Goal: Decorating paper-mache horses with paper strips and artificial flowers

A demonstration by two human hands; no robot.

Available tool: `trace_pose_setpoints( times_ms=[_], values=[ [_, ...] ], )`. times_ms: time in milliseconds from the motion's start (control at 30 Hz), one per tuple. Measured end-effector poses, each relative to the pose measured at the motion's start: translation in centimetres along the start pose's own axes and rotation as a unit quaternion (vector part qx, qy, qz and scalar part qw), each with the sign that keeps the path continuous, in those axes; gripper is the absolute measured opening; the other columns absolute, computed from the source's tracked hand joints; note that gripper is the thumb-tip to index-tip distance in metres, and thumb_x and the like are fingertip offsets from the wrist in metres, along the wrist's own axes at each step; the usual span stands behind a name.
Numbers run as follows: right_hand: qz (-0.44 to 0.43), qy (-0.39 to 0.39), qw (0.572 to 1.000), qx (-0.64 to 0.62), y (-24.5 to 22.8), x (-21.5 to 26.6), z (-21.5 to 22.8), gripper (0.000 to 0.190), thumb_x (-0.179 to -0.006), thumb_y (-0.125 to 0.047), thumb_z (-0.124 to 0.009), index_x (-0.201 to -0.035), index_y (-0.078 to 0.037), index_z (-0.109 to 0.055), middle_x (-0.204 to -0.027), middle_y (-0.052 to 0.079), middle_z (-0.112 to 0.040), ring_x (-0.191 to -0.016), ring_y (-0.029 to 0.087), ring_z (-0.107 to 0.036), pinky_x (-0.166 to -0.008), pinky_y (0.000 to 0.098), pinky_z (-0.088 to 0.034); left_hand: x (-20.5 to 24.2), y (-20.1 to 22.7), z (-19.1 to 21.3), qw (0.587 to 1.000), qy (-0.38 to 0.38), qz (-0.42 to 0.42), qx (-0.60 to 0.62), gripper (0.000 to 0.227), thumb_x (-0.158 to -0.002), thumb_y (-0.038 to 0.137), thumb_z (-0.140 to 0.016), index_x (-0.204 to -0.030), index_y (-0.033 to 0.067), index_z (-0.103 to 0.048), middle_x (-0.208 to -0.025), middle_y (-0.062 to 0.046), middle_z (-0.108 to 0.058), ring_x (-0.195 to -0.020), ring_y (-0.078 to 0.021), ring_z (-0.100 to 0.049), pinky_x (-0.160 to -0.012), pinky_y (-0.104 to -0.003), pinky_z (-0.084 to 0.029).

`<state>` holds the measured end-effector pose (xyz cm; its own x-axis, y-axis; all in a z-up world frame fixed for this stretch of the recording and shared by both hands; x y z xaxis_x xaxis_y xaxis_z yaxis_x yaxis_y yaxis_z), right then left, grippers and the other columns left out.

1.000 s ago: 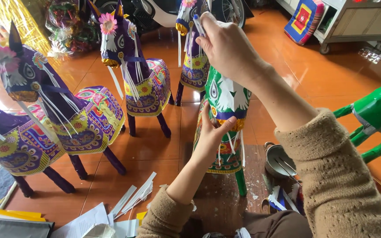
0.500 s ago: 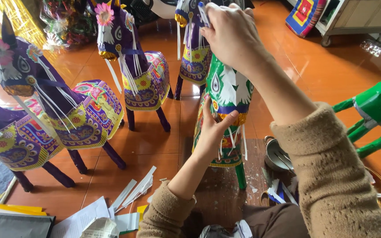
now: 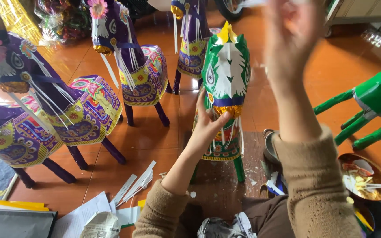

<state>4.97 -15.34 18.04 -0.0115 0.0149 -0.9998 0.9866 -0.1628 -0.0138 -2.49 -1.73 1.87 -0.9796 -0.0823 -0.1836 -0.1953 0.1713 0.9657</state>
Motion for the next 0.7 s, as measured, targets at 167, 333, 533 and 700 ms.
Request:
trace_pose_setpoints(
  times_ms=[167,333,533,700],
  values=[
    [-0.118,-0.003,0.975,0.189,4.5,16.3,6.8,0.013,-0.107,0.003,-0.051,-0.112,0.013,-0.058,-0.109,0.027,-0.058,-0.102,0.043,-0.056,-0.093,0.0477,-0.043,1.7,-7.3,3.2,0.999,-0.032,0.005,0.025,0.103,-0.078,0.034,-0.071,-0.152,0.0196,-0.002,-0.138,-0.021,-0.047,-0.112,-0.0237,-0.059,-0.089,-0.038,-0.056],
    [-0.558,-0.253,0.764,0.204,5.6,54.4,11.1,0.019,-0.064,-0.023,-0.074,-0.075,-0.009,-0.066,-0.079,0.015,-0.057,-0.082,0.037,-0.058,-0.072,0.0463,-0.049,8.0,-26.7,10.1,0.965,0.096,0.243,-0.007,0.09,-0.086,0.027,-0.075,-0.154,0.0173,-0.018,-0.115,-0.03,-0.061,-0.105,-0.0377,-0.062,-0.092,-0.051,-0.051],
    [-0.664,-0.405,0.616,0.125,-0.1,64.6,14.1,0.037,-0.085,-0.037,-0.065,-0.091,-0.001,-0.063,-0.149,0.019,-0.041,-0.133,0.027,-0.046,-0.105,0.0356,-0.036,16.7,-28.3,7.9,0.888,0.164,0.428,-0.024,0.05,-0.085,0.024,-0.062,-0.134,0.0132,-0.057,-0.111,-0.01,-0.069,-0.102,-0.0184,-0.065,-0.095,-0.033,-0.044],
    [-0.578,-0.39,0.696,0.174,1.4,65.0,14.9,0.022,-0.086,-0.025,-0.064,-0.089,-0.004,-0.069,-0.139,0.021,-0.05,-0.13,0.037,-0.043,-0.11,0.0421,-0.032,17.5,-30.9,7.8,0.913,0.147,0.38,-0.028,0.034,-0.091,0.017,-0.06,-0.122,0.0042,-0.062,-0.094,-0.015,-0.069,-0.089,-0.0189,-0.065,-0.08,-0.025,-0.049]
  ],
)
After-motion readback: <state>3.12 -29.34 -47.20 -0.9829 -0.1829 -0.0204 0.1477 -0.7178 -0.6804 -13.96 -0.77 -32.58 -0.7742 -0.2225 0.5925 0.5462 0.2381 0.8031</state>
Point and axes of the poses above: each hand's wrist, its own x-axis away from the middle knuckle, its own z-axis out of the back of the hand, y = z × x, the point moved 2 cm from there along -x, towards the middle knuckle
